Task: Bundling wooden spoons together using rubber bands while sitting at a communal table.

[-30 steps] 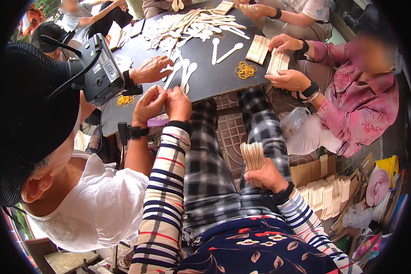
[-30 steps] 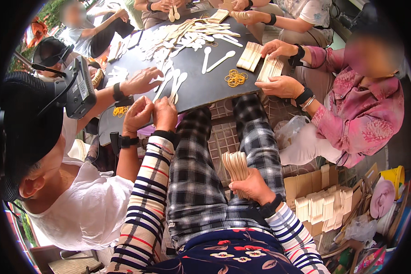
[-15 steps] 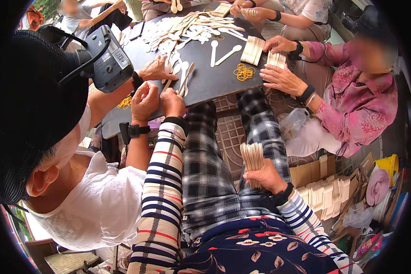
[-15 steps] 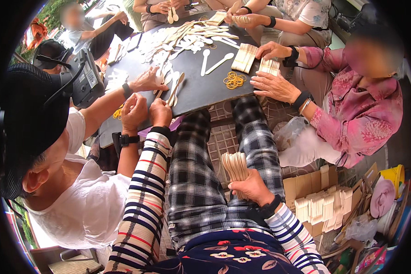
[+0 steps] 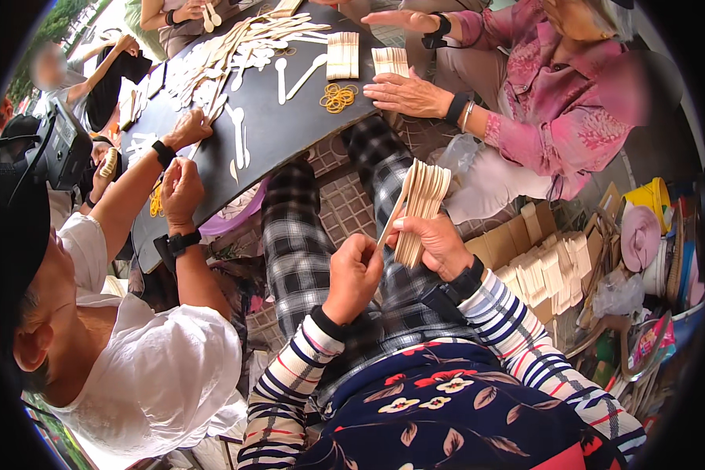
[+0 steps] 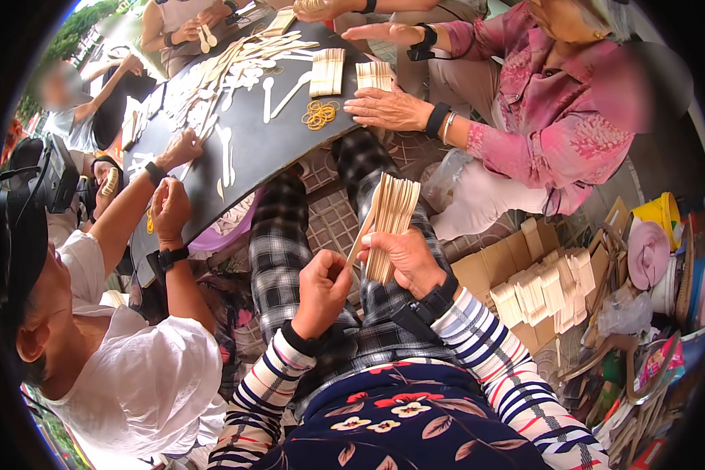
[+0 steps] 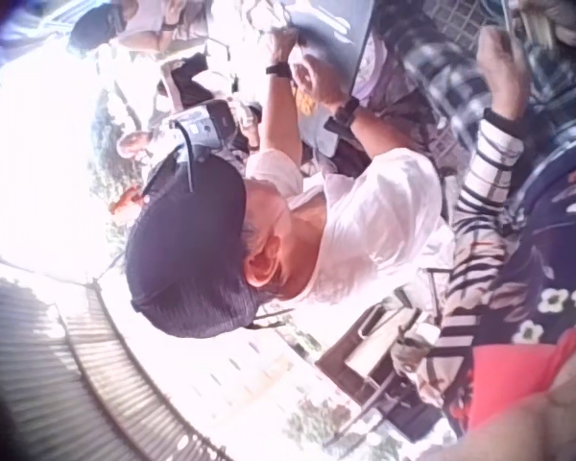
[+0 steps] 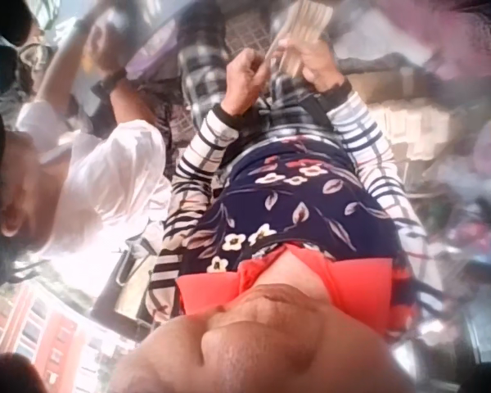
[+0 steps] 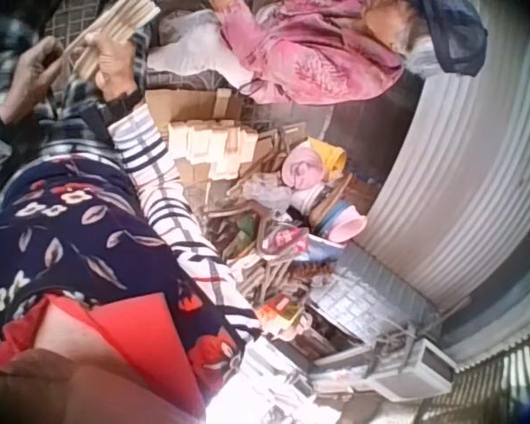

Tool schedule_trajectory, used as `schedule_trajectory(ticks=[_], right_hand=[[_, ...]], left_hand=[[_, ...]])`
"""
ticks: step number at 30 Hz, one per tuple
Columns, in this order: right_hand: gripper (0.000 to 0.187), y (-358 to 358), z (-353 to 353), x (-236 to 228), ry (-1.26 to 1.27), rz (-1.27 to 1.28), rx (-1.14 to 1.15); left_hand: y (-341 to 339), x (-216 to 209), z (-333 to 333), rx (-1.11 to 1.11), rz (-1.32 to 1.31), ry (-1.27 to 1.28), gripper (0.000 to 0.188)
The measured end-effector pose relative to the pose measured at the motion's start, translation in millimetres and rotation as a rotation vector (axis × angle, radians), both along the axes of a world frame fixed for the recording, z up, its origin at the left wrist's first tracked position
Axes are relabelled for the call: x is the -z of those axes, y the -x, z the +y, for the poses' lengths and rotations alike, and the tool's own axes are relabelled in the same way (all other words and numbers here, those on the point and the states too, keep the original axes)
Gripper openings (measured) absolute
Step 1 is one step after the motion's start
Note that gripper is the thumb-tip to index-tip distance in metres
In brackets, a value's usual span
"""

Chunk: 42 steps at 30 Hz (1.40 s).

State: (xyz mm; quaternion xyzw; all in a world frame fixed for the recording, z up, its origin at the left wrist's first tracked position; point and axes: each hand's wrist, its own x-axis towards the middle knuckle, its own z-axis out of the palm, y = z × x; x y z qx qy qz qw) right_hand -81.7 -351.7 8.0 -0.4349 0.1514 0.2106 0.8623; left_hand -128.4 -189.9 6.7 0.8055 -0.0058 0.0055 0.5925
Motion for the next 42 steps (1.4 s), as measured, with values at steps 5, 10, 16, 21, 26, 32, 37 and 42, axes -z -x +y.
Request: schedule_trajectory(ticks=[5,10,16,21,26,32,37,42], right_hand=[[0.016,6.8,-5.6,10.5,-0.107,0.004,-0.02],[0.018,9.2,-2.0,11.3,-0.142,-0.009,-0.014],[0.019,8.7,-13.2,17.1,-0.109,-0.021,-0.055],[0.021,12.4,-15.5,-0.6,-0.063,0.039,-0.173],[0.025,25.6,2.8,-11.9,-0.029,0.011,-0.421],[0.027,23.8,1.0,-18.5,0.056,0.044,-0.496],[0.025,23.4,1.0,-12.7,0.076,0.05,-0.495],[0.022,25.0,1.8,-13.5,0.116,-0.003,-0.547]], left_hand=[[4.5,-9.9,-16.2,0.026,-0.283,-0.305,0.013],[9.1,-6.0,-20.6,0.055,-0.435,-0.448,0.013],[12.3,-14.9,-19.2,0.204,-0.372,-0.363,0.024],[-8.4,-20.7,6.8,0.1,0.118,0.168,0.058],[-38.9,-44.5,9.9,0.146,0.231,0.712,0.071],[-35.6,-32.7,10.8,0.195,0.322,0.742,0.042],[-30.6,-29.2,4.1,0.149,0.26,0.752,0.043],[-26.8,-23.7,10.5,0.256,0.245,0.663,0.051]])
